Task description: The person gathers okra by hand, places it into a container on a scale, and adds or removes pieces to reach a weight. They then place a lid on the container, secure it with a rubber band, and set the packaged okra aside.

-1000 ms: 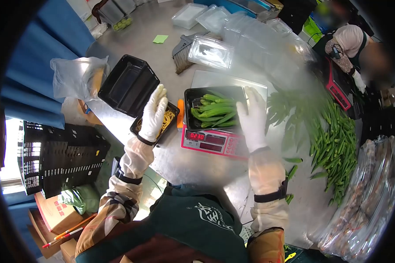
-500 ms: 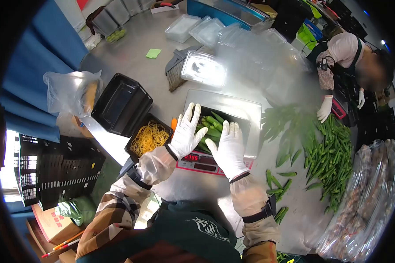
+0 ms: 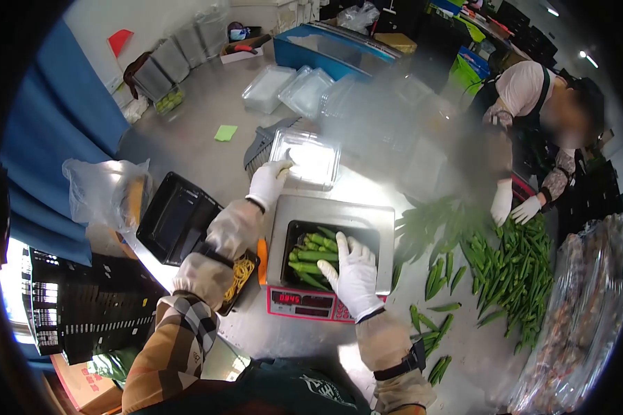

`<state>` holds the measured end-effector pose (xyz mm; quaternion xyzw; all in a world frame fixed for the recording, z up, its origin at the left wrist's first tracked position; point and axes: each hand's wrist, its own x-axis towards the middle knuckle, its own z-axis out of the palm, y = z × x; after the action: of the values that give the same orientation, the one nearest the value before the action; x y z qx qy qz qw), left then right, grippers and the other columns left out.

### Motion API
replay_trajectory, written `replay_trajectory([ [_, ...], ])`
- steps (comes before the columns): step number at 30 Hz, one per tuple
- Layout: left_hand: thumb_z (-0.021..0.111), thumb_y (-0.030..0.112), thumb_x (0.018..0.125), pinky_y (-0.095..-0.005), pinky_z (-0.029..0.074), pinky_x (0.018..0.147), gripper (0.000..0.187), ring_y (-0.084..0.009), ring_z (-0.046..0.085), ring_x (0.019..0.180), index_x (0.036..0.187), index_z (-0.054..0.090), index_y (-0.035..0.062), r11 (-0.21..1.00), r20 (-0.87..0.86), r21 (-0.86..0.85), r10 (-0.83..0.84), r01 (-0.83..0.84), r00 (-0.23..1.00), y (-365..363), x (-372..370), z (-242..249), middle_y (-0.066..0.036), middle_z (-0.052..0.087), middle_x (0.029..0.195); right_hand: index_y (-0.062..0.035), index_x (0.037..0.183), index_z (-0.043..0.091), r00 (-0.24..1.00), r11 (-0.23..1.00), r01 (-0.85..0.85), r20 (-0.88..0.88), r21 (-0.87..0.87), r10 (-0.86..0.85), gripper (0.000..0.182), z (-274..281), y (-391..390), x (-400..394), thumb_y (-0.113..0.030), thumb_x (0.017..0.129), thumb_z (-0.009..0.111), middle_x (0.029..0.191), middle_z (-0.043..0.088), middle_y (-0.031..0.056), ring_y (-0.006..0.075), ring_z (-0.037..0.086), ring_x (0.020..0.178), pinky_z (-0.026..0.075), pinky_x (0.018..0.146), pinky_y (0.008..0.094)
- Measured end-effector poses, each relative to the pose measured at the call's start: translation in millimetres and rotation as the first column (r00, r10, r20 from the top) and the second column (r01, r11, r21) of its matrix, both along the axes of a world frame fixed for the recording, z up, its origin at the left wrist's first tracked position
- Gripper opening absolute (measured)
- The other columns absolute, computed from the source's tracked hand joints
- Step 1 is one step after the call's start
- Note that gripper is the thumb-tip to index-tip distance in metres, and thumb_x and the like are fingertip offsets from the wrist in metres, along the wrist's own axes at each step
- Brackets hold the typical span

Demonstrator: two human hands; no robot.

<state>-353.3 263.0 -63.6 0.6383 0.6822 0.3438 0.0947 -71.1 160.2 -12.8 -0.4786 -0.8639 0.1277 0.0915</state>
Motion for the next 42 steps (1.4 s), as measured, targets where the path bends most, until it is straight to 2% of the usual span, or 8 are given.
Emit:
replay_trajectory([
  [5, 0.058, 0.009, 0.082, -0.0423, 0.053, 0.078, 0.02, -0.0325, 0.066, 0.091, 0.098, 0.069, 0.0041, 0.96, -0.651, -0.275, -0.227, 0.054, 0.724, 53, -26, -52, -0.013, 0.068, 0.09, -0.0046, 0.132, 0.052, 0.964, 0.995, 0.032, -0.264, 0.093, -0.006, 0.058, 14, -3, 7, -0.035, 0.086, 0.068, 0.133, 0.049, 0.0187, 0.0385, 0.043, 0.124, 0.033, 0.106, 0.0478],
  [9, 0.056, 0.007, 0.081, -0.0393, 0.054, 0.066, 0.015, -0.0273, 0.068, 0.081, 0.086, 0.069, 0.0034, 0.97, -0.756, -0.183, -0.242, 0.159, 0.609, 66, -37, -80, -0.013, 0.067, 0.085, -0.0054, 0.127, 0.057, 0.911, 0.988, 0.116, -0.407, 0.098, -0.067, 0.047, 25, 0, 24, -0.025, 0.086, 0.068, 0.132, 0.049, 0.0169, 0.0371, 0.043, 0.123, 0.035, 0.105, 0.046],
  [15, 0.055, 0.007, 0.081, -0.0407, 0.054, 0.063, 0.025, -0.0265, 0.067, 0.084, 0.104, 0.061, -0.0016, 0.978, -0.826, -0.208, -0.166, -0.019, 0.539, 78, -32, -84, -0.017, 0.066, 0.085, -0.0039, 0.124, 0.059, 0.857, 0.972, 0.232, -0.477, 0.023, -0.193, 0.037, 23, 0, 33, -0.014, 0.089, 0.064, 0.13, 0.051, 0.0148, 0.0322, 0.043, 0.124, 0.033, 0.108, 0.0417],
  [21, 0.057, 0.008, 0.081, -0.0438, 0.053, 0.072, 0.014, -0.034, 0.066, 0.081, 0.091, 0.066, 0.0065, 0.968, -0.475, -0.072, -0.245, 0.24, 0.845, 73, -43, -63, -0.017, 0.066, 0.082, -0.005, 0.123, 0.06, 0.835, 0.966, 0.257, -0.504, 0.003, -0.221, 0.037, 17, -1, 38, -0.011, 0.087, 0.066, 0.13, 0.053, 0.0147, 0.0321, 0.044, 0.124, 0.034, 0.107, 0.0416],
  [27, 0.069, 0.014, 0.076, -0.0433, 0.05, 0.074, 0.011, -0.0351, 0.063, 0.083, 0.084, 0.064, 0.0079, 0.891, -0.109, -0.371, -0.321, 0.261, 0.941, 81, -58, -49, -0.015, 0.065, 0.083, -0.0036, 0.122, 0.061, 0.82, 0.958, 0.283, -0.504, -0.056, -0.272, 0.035, 22, -4, 37, -0.005, 0.087, 0.064, 0.13, 0.052, 0.013, 0.0282, 0.045, 0.124, 0.034, 0.108, 0.0376],
  [34, 0.059, 0.008, 0.083, -0.0468, 0.047, 0.075, 0.01, -0.0413, 0.06, 0.083, 0.093, 0.057, 0.0062, 0.962, -0.171, -0.141, -0.256, 0.233, 0.952, 82, -55, -39, -0.019, 0.063, 0.086, -0.0047, 0.121, 0.062, 0.764, 0.945, 0.302, -0.563, -0.123, -0.317, 0.036, 9, -3, 43, -0.005, 0.086, 0.065, 0.129, 0.054, 0.014, 0.0299, 0.046, 0.123, 0.035, 0.107, 0.0391],
  [37, 0.057, 0.01, 0.084, -0.046, 0.051, 0.066, 0.011, -0.0349, 0.063, 0.079, 0.095, 0.056, 0.0089, 0.971, -0.411, -0.006, -0.219, 0.238, 0.885, 84, -49, -53, -0.016, 0.062, 0.081, -0.0025, 0.121, 0.062, 0.756, 0.945, 0.294, -0.571, -0.141, -0.32, 0.036, 10, -3, 40, 0.0, 0.086, 0.063, 0.13, 0.053, 0.0128, 0.027, 0.048, 0.123, 0.037, 0.108, 0.0367],
  [42, 0.056, 0.013, 0.08, -0.0368, 0.049, 0.048, 0.01, -0.0211, 0.061, 0.067, 0.089, 0.06, 0.011, 0.926, -0.926, 0.041, -0.106, 0.376, 0.363, 69, -35, -86, -0.005, 0.056, 0.074, -0.0042, 0.121, 0.062, 0.753, 0.941, 0.303, -0.569, -0.148, -0.332, 0.035, 11, -5, 42, -0.004, 0.086, 0.064, 0.128, 0.054, 0.0139, 0.029, 0.046, 0.122, 0.035, 0.107, 0.0379],
])
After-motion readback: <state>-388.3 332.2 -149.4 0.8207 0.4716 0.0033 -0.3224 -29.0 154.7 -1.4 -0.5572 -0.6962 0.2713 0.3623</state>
